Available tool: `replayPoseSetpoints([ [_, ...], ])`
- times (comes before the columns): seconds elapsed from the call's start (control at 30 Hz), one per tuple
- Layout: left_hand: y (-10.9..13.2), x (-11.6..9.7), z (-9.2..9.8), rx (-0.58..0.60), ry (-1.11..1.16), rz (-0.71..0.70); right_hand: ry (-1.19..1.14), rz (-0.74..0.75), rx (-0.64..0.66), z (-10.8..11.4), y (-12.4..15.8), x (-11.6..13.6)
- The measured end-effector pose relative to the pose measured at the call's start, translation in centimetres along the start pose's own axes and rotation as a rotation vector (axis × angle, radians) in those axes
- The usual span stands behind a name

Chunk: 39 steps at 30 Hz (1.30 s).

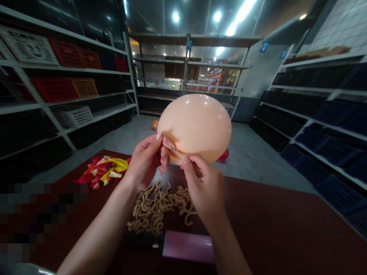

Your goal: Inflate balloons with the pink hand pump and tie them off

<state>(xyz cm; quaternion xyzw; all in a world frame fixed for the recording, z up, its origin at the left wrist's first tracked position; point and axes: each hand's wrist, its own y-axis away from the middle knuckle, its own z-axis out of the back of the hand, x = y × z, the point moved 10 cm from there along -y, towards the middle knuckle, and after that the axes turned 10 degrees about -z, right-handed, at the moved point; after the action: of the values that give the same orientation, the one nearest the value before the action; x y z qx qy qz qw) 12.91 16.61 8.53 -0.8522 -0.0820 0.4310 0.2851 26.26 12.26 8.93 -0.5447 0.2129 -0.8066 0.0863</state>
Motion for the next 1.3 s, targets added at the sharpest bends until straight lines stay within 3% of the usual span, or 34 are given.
replayPoseSetpoints([
  [0.2, 0.2, 0.1, -1.0, 0.043, 0.18, 0.064, -0.053, -0.037, 0.022, 0.4, -0.2, 0.1],
  [0.43, 0.3, 1.7, 0.2, -0.107, 0.221, 0.174, -0.037, -0.031, 0.026, 0.5, -0.1, 0.2],
  [0.67, 1.0, 2.3, 1.4, -0.306, 0.221, 0.198, 0.046, -0.004, 0.026, 0.5, -0.1, 0.3],
  [0.9, 1.6, 2.9, 1.3, -0.457, 0.501, 0.328, 0.107, 0.026, 0.024, 0.4, -0.1, 0.3],
  [1.0, 1.5, 3.1, 1.3, -0.44, 0.481, 0.304, 0.116, 0.027, 0.015, 0.3, -0.1, 0.1],
  [1.17, 1.2, 3.1, 0.1, -0.269, 0.349, 0.255, 0.103, 0.013, -0.039, 0.7, -0.2, -0.2],
  [1.3, 0.9, 2.9, 1.3, -0.317, 0.282, 0.227, 0.169, 0.054, -0.046, 0.8, -0.2, 0.1],
])
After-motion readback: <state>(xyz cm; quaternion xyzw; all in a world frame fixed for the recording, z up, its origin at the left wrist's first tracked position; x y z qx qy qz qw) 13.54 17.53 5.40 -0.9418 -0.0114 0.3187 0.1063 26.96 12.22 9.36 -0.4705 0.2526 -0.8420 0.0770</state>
